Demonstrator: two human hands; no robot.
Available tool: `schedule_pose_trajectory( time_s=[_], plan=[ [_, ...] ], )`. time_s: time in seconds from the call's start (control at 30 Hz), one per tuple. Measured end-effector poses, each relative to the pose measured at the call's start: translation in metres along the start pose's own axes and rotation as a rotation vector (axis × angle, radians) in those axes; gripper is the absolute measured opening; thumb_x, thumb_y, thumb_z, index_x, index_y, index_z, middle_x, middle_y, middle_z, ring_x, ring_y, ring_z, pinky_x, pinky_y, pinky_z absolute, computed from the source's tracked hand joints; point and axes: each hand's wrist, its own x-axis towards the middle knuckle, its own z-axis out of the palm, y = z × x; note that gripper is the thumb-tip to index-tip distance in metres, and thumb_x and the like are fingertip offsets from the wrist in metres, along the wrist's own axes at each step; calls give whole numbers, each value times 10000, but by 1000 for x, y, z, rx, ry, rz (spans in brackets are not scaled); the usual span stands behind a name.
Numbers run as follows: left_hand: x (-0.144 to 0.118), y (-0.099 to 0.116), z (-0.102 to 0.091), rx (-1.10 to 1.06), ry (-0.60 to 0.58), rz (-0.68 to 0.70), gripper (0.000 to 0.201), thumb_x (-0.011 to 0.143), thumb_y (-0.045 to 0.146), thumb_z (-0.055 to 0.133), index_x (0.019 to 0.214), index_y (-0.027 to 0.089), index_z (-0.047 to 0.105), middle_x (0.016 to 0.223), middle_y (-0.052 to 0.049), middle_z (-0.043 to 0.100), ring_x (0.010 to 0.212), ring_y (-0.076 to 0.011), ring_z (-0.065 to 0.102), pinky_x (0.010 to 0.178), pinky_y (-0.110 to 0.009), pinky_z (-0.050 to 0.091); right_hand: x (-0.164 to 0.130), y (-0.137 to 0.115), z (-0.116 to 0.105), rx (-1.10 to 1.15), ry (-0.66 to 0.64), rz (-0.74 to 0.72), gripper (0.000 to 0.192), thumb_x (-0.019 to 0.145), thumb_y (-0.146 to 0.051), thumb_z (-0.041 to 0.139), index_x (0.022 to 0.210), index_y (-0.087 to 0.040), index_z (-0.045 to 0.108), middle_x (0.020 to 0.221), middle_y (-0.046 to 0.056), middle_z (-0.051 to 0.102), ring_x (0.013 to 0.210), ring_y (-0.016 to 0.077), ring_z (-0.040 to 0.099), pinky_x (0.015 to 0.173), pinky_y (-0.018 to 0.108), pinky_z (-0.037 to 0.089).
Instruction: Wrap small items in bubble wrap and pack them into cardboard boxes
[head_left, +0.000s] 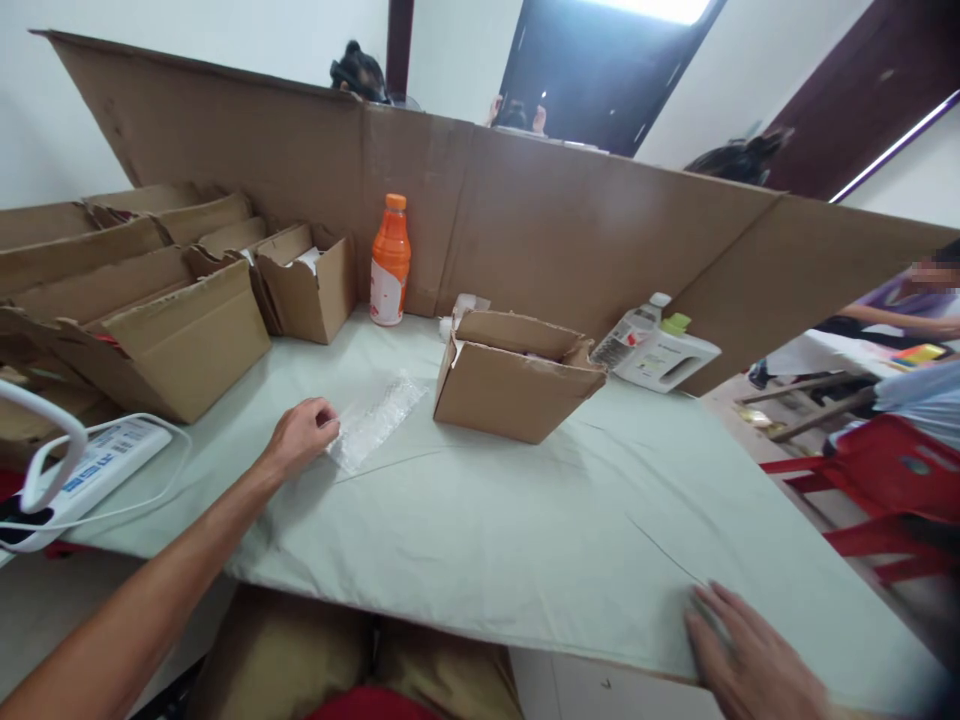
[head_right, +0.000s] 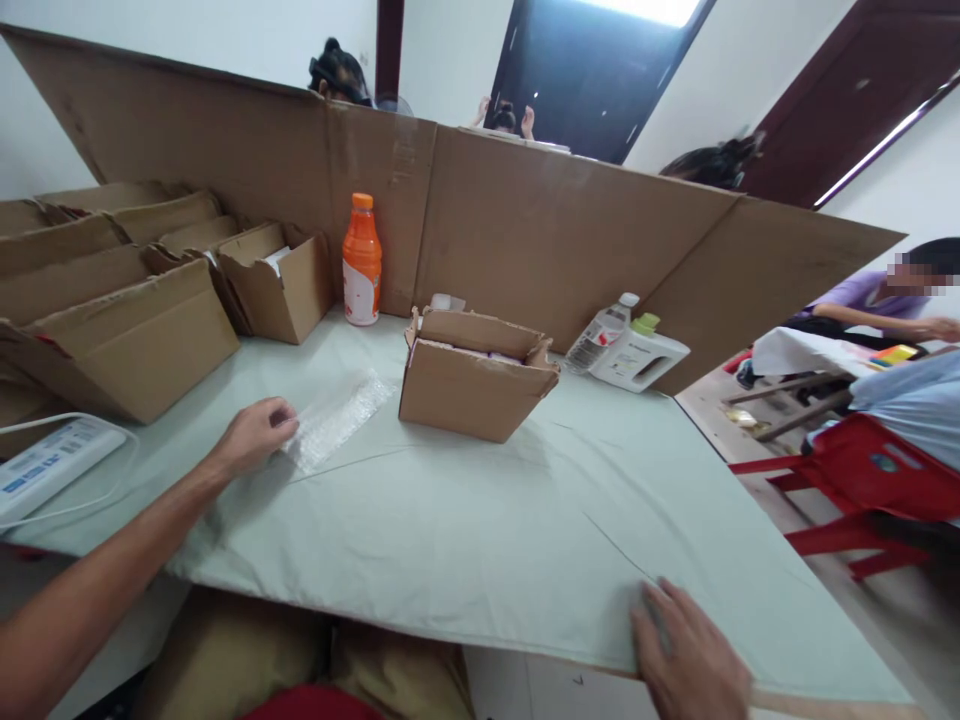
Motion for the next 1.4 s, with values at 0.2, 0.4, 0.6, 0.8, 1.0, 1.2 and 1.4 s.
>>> schedule_pose_trajectory(
  time_s=[0.2, 0.4, 0.6, 0.8, 1.0, 1.2, 1.4],
  plan=[
    [-44, 35, -29, -199, 22, 190, 225, 767, 357, 508, 850, 213, 659, 862, -19, 747, 797, -191, 685, 676, -266, 526, 86, -178, -11, 390, -169, -354, 356, 957, -291, 503, 1292, -233, 608, 1303, 112, 662, 1205, 288, 611, 975, 468, 504],
    [-90, 62, -51, -232, 21, 420, 132, 819, 257, 544, 858, 228, 666, 923, -15, 778, 862, -185, 730, 719, -256, 563, 168, -309, -4, 612, -283, -754, 474, 860, -201, 662, 1327, -212, 583, 1522, 143, 472, 1426, 318, 380, 1099, 508, 341],
    [-114, 57, -75, -251, 94, 352, 133, 849, 332, 600, 838, 238, 693, 821, -4, 763, 743, -174, 730, 674, -246, 563, 166, -284, 8, 981, -654, -405, 81, 892, -267, 652, 845, -206, 678, 858, 18, 725, 829, 192, 666, 802, 334, 471],
    [-81, 70, -16, -436, -130, 173, 299, 853, 410, 614, 1061, 201, 663, 946, -49, 752, 833, -203, 735, 707, -289, 582, 146, -212, -21, 1166, -860, -45, 309, 894, -461, 606, 733, -198, 629, 719, -7, 626, 673, 156, 586, 604, 254, 425],
    [-54, 72, 67, -126, -81, 381, 447, 844, 315, 574, 1268, 173, 579, 1139, -116, 697, 1068, -278, 646, 954, -465, 514, 111, -160, 9, 434, -502, 71, 286, 856, -416, 607, 1012, -181, 655, 981, 101, 713, 817, 264, 647, 777, 407, 480],
    [-76, 84, 59, 23, 107, 700, 298, 921, 156, 503, 1196, 202, 609, 1257, -126, 622, 1175, -283, 562, 1010, -481, 461, 105, -173, 17, 410, -217, -120, 344, 940, -303, 530, 1262, -206, 601, 1339, 155, 610, 1202, 329, 580, 978, 508, 451],
    [-89, 100, 81, 55, -212, 853, 274, 906, 101, 505, 1126, 201, 635, 1132, -92, 665, 1077, -250, 581, 934, -422, 490, 103, -242, 27, 536, -526, -538, 342, 943, -220, 539, 1276, -198, 616, 1431, 132, 567, 1277, 300, 535, 1002, 484, 457]
  ],
)
